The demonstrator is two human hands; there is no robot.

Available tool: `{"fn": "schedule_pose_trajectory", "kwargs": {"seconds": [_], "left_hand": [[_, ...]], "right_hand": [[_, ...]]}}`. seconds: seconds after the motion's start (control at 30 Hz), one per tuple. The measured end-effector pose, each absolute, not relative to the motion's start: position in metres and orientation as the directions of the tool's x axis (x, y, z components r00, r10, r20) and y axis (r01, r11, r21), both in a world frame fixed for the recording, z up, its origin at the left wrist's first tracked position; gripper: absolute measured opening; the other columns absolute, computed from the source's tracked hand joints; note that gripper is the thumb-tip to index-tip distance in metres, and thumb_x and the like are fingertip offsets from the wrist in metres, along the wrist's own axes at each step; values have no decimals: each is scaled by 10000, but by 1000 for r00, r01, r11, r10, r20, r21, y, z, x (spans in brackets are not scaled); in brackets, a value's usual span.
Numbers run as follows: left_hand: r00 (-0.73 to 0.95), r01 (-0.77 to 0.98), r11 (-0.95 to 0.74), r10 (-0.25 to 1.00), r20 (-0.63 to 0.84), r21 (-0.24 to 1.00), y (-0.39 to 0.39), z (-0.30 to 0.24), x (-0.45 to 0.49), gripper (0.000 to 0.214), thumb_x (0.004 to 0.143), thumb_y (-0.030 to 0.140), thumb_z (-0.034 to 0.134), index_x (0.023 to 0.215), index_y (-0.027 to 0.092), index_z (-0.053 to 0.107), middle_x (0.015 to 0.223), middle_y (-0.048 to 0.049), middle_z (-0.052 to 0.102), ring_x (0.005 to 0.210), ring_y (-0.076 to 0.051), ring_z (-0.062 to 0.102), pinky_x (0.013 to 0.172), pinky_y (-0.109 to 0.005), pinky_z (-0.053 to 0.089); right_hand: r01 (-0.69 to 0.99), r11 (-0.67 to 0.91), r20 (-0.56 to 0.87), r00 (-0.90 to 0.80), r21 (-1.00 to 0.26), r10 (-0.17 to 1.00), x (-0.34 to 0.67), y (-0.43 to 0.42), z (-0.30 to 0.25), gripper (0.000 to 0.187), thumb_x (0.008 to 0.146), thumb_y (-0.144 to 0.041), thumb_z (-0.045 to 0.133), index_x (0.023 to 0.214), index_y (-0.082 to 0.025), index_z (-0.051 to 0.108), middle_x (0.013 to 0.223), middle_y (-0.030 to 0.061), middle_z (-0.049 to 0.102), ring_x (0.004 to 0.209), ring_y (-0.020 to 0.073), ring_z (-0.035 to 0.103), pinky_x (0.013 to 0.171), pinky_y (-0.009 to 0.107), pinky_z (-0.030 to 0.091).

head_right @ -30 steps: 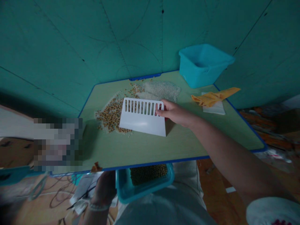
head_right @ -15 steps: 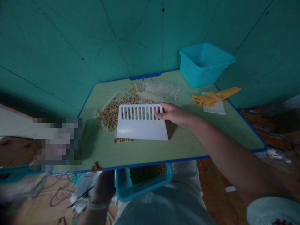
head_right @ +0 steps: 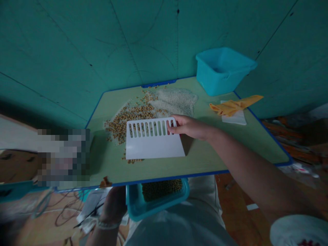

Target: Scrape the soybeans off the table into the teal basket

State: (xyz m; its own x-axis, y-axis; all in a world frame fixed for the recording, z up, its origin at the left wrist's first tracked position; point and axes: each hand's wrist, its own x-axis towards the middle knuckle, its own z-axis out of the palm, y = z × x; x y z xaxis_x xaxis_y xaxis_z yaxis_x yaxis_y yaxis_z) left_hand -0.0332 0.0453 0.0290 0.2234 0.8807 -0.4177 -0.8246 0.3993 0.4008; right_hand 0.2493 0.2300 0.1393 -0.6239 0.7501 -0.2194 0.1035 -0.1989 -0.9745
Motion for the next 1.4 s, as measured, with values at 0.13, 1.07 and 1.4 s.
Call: {"fn": "schedule_pose_trajectory", "kwargs": {"seconds": [0.13,1.07,1.4], "left_hand": [[229,-815,400,887,-400,419,47,30,-30,303,808,136,438,921,148,719,888,-49,743,1008,-273,599,962,-364,390],[233,-800,401,893,-384,447,48,29,-29,287,787,156,467,921,176,719,899,-25,746,907,-247,650,934,-356,412],[210,-802,417,867,-453,427,49,36,-25,291,791,150,452,880,157,729,774,-56,757,915,-269,647,937,-409,410]], "right_hand": [[114,-213,-236,-637,-970,734,250,229,139,218,694,-231,630,880,-181,526,825,3,619,755,125,563,713,260,433],[142,-274,-288,-726,-951,625,249,224,145,171,703,-213,631,821,-166,517,765,-25,581,706,92,532,648,217,396],[170,-248,-287,-767,-954,574,250,223,146,174,704,-233,632,783,-155,499,732,-36,554,673,80,513,622,212,379]]}}
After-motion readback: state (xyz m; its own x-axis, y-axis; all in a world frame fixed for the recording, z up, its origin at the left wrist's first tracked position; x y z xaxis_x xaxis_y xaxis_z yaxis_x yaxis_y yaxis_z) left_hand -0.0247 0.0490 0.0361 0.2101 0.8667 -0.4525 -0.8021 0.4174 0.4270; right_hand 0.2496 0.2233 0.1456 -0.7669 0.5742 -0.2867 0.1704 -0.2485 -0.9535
